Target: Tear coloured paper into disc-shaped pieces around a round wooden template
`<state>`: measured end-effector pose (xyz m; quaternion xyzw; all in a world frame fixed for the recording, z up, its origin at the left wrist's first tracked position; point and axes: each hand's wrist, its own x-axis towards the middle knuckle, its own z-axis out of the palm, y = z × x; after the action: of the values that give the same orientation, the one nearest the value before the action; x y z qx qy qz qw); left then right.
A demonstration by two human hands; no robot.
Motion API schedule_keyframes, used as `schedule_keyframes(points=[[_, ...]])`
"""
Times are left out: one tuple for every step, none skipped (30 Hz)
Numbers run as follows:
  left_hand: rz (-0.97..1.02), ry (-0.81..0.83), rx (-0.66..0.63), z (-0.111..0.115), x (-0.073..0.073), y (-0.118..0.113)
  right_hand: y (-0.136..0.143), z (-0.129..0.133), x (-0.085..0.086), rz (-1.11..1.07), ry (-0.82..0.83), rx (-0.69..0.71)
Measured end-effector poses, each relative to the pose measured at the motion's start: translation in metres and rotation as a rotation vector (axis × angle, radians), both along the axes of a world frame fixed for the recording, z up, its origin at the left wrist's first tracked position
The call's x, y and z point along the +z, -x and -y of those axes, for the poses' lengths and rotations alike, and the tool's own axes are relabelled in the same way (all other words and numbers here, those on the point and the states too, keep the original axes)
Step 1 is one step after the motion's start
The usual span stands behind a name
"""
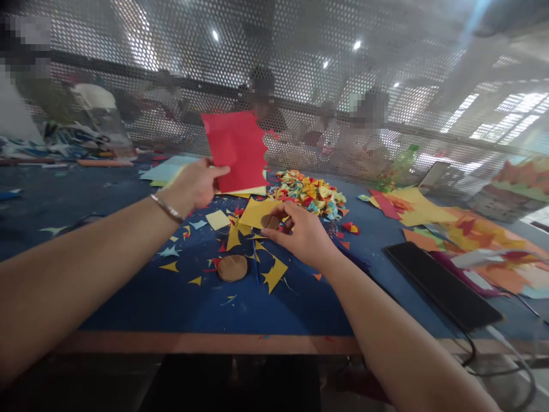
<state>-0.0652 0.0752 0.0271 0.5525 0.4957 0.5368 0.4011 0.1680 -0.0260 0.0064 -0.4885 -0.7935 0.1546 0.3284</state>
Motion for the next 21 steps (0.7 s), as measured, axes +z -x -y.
schedule_keyframes(points=[[0.211, 0.038, -0.105, 0.014, -0.003, -0.008, 0.000, 0.000, 0.000, -0.069, 0.002, 0.008], [0.359, 0.066, -0.169, 0.028, -0.006, -0.015, 0.000, 0.000, -0.001, -0.134, 0.007, 0.015], [0.458, 0.090, -0.196, 0.042, -0.009, -0.022, 0.000, -0.001, -0.001, -0.194, 0.013, 0.016], [0.519, 0.117, -0.239, 0.054, -0.012, -0.028, 0.000, -0.001, -0.001, -0.244, 0.024, 0.012], [0.560, 0.135, -0.295, 0.066, -0.014, -0.033, 0.000, -0.001, -0.001, -0.280, 0.037, 0.003], [0.578, 0.165, -0.338, 0.075, -0.015, -0.037, 0.000, -0.001, -0.001, -0.301, 0.050, -0.007], [0.580, 0.198, -0.374, 0.084, -0.016, -0.039, 0.000, -0.001, -0.001, -0.309, 0.058, -0.016], [0.577, 0.236, -0.399, 0.090, -0.016, -0.040, -0.001, -0.001, -0.001, -0.308, 0.055, -0.022], [0.567, 0.284, -0.422, 0.095, -0.017, -0.041, -0.001, -0.001, -0.001, -0.297, 0.044, -0.022], [0.553, 0.345, -0.442, 0.099, -0.017, -0.041, -0.001, -0.001, 0.000, -0.279, 0.023, -0.017], [0.539, 0.405, -0.456, 0.101, -0.018, -0.041, -0.001, 0.000, 0.000, -0.255, -0.006, -0.007], [0.526, 0.455, -0.466, 0.103, -0.019, -0.041, -0.001, 0.000, 0.000, -0.224, -0.039, 0.002], [0.517, 0.491, -0.475, 0.103, -0.020, -0.041, 0.000, 0.000, 0.000, -0.186, -0.073, 0.008], [0.516, 0.508, -0.483, 0.103, -0.021, -0.041, 0.000, 0.001, 0.001, -0.141, -0.105, 0.010], [0.523, 0.514, -0.487, 0.103, -0.022, -0.041, 0.001, 0.001, 0.001, -0.098, -0.132, 0.005], [0.536, 0.516, -0.491, 0.102, -0.023, -0.041, 0.001, 0.002, 0.001, -0.056, -0.153, 0.006], [0.553, 0.523, -0.499, 0.101, -0.023, -0.041, 0.002, 0.002, 0.002, -0.018, -0.174, 0.007], [0.573, 0.535, -0.509, 0.100, -0.023, -0.041, 0.003, 0.003, 0.003, 0.016, -0.196, 0.015], [0.595, 0.548, -0.521, 0.099, -0.022, -0.041, 0.003, 0.004, 0.003, 0.048, -0.221, 0.028], [0.613, 0.556, -0.533, 0.099, -0.021, -0.040, 0.003, 0.004, 0.004, 0.073, -0.249, 0.043], [0.628, 0.557, -0.546, 0.098, -0.020, -0.040, 0.004, 0.005, 0.004, 0.090, -0.274, 0.058]])
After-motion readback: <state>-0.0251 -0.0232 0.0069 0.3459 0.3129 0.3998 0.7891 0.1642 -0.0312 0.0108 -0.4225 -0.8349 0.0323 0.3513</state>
